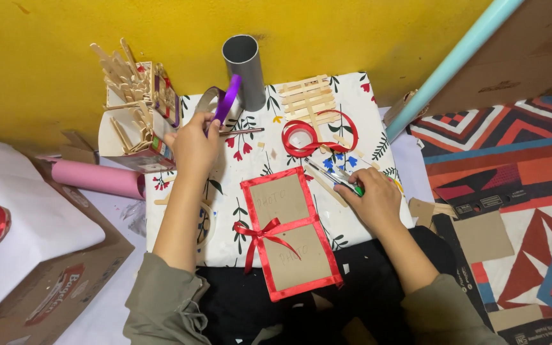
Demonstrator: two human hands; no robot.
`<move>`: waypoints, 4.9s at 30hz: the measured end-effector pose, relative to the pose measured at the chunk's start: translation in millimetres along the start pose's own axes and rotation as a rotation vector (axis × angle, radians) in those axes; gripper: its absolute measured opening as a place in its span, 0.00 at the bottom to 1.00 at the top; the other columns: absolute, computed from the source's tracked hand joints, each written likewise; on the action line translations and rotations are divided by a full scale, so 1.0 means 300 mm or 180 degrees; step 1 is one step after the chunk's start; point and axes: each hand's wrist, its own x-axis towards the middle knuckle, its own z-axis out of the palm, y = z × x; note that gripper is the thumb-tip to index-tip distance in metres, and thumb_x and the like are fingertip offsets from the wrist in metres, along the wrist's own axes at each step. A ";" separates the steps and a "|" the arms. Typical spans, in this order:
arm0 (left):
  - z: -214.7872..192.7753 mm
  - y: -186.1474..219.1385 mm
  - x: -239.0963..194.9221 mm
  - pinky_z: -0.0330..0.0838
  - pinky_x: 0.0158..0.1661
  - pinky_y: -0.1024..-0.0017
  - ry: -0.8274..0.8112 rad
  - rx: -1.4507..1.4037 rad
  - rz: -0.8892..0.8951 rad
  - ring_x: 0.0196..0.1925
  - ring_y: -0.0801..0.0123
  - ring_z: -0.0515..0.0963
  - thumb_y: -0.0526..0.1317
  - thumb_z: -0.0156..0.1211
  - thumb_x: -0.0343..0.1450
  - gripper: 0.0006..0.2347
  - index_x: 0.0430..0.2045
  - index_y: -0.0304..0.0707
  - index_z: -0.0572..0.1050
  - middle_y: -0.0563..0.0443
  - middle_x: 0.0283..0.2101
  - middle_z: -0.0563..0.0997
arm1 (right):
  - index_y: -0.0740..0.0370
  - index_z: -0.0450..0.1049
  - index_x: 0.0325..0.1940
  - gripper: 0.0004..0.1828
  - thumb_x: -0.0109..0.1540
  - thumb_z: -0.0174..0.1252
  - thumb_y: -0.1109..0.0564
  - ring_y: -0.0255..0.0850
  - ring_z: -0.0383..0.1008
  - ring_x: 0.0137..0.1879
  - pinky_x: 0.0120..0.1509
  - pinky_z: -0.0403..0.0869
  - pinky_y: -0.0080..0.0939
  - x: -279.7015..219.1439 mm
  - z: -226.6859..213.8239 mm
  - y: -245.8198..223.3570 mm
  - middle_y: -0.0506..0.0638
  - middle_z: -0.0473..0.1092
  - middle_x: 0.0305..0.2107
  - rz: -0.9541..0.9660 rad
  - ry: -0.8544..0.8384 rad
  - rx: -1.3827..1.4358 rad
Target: Decorating a cardboard frame by tying red ribbons into bows, securing them with tape, and writing on the frame.
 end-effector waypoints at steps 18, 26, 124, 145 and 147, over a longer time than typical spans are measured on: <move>-0.324 0.188 -0.873 0.62 0.43 0.67 -0.0928 -0.0596 0.1195 0.31 0.71 0.79 0.42 0.65 0.68 0.07 0.33 0.42 0.82 0.60 0.34 0.87 | 0.68 0.85 0.30 0.05 0.51 0.71 0.69 0.34 0.71 0.28 0.33 0.68 0.30 -0.354 -0.205 -0.227 0.52 0.82 0.27 -0.0378 -0.1738 0.3573; -0.388 0.129 -0.941 0.62 0.36 0.74 -0.1204 -0.0522 0.0594 0.21 0.74 0.74 0.50 0.72 0.62 0.09 0.28 0.51 0.86 0.63 0.24 0.87 | 0.71 0.84 0.31 0.03 0.55 0.67 0.69 0.36 0.69 0.30 0.35 0.67 0.32 -0.445 -0.175 -0.199 0.55 0.79 0.27 -0.0114 -0.1270 0.3909; -0.481 -0.054 -0.599 0.73 0.56 0.51 -0.1331 -0.1482 -0.0705 0.51 0.47 0.83 0.38 0.62 0.70 0.16 0.52 0.45 0.81 0.33 0.43 0.87 | 0.60 0.79 0.51 0.13 0.62 0.68 0.62 0.50 0.77 0.54 0.60 0.71 0.49 -0.127 -0.175 -0.130 0.53 0.77 0.47 -0.0892 0.0676 0.1999; -0.140 0.046 -0.086 0.69 0.52 0.68 0.1932 -0.0588 0.1177 0.38 0.69 0.83 0.29 0.70 0.69 0.14 0.47 0.37 0.76 0.53 0.40 0.87 | 0.68 0.79 0.45 0.08 0.62 0.62 0.65 0.37 0.72 0.44 0.51 0.70 0.32 -0.337 -0.057 0.044 0.51 0.77 0.41 0.0247 0.0424 0.2269; -0.079 0.040 -0.043 0.71 0.48 0.68 0.1719 -0.0442 0.1132 0.43 0.63 0.80 0.28 0.65 0.68 0.14 0.46 0.40 0.76 0.55 0.41 0.85 | 0.68 0.79 0.44 0.07 0.61 0.62 0.65 0.37 0.72 0.42 0.50 0.70 0.32 -0.333 -0.060 0.035 0.51 0.77 0.41 0.0234 0.0391 0.2168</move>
